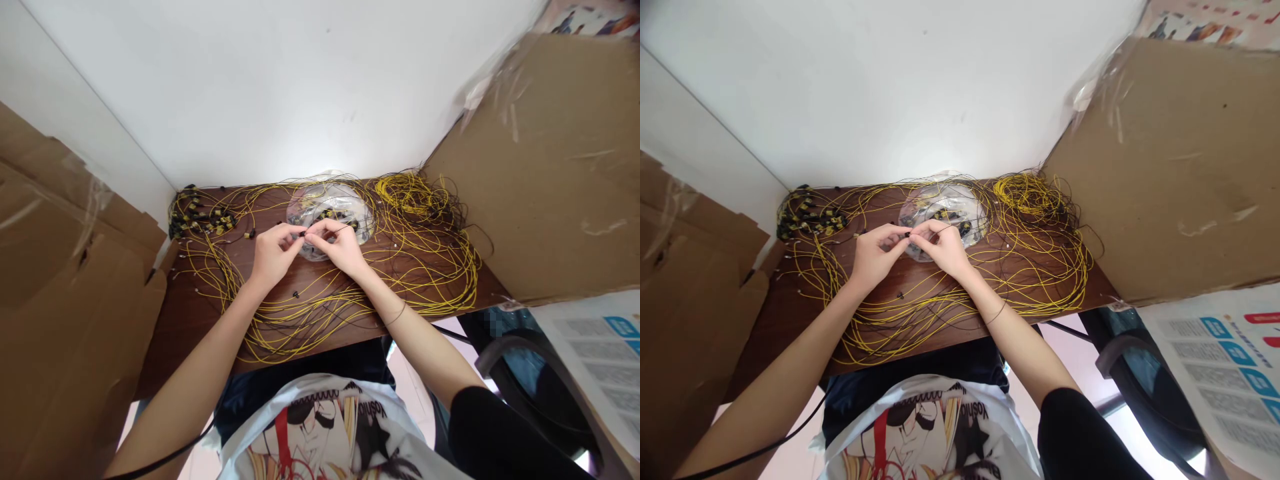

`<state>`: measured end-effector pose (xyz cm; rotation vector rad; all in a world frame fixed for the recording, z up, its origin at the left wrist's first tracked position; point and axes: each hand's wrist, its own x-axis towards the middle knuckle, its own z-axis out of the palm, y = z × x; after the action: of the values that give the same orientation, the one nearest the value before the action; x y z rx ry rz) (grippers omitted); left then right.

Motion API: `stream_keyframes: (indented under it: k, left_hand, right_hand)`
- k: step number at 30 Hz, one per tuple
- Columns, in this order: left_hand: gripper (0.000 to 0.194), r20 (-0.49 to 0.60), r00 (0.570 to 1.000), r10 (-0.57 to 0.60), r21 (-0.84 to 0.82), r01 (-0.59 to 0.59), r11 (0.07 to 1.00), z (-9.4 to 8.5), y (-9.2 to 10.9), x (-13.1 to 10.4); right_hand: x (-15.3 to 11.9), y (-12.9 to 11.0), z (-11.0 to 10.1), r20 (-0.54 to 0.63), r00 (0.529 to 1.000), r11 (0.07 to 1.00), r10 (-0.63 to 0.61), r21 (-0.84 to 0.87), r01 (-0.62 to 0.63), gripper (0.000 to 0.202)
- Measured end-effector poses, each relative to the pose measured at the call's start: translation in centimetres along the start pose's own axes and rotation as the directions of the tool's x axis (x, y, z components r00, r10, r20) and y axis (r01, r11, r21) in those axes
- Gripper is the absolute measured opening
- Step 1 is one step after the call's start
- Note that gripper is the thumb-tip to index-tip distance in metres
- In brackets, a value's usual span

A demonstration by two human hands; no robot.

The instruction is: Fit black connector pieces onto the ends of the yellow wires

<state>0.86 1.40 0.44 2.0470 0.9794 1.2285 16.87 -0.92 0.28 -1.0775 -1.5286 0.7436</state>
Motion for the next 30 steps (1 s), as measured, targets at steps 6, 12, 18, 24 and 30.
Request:
stream_keyframes:
  k: [6, 12, 18, 24, 30]
  left_hand:
    - [0.02, -0.002, 1.0, 0.027, 0.025, -0.027, 0.999, 0.0, 0.0, 0.0]
    - [0.02, -0.021, 0.997, -0.069, -0.086, 0.067, 0.994, 0.2, -0.5, 0.0]
    - [0.024, -0.054, 0.974, -0.221, -0.213, 0.205, 0.955, 0.2, -0.8, 0.3]
    - [0.027, -0.091, 0.919, -0.383, -0.365, 0.327, 0.872, 0.0, 0.1, 0.6]
    - [0.028, -0.115, 0.894, -0.432, -0.401, 0.357, 0.844, -0.3, 0.4, 0.7]
  right_hand:
    - [0.0, -0.1, -0.1, 0.01, 0.999, 0.999, 0.051, 0.014, -0.051, 0.027]
    - [0.0, -0.3, -0.1, 0.022, 0.996, 0.995, 0.087, 0.052, -0.088, 0.03]
    - [0.4, -0.2, -0.9, -0.015, 0.997, 0.995, 0.075, 0.065, -0.074, 0.029]
    - [0.7, -1.0, -2.9, 0.109, 0.993, 0.994, 0.045, 0.099, -0.056, 0.034]
    - [0.9, 0.1, -3.4, 0.128, 0.992, 0.998, 0.014, 0.059, -0.022, 0.017]
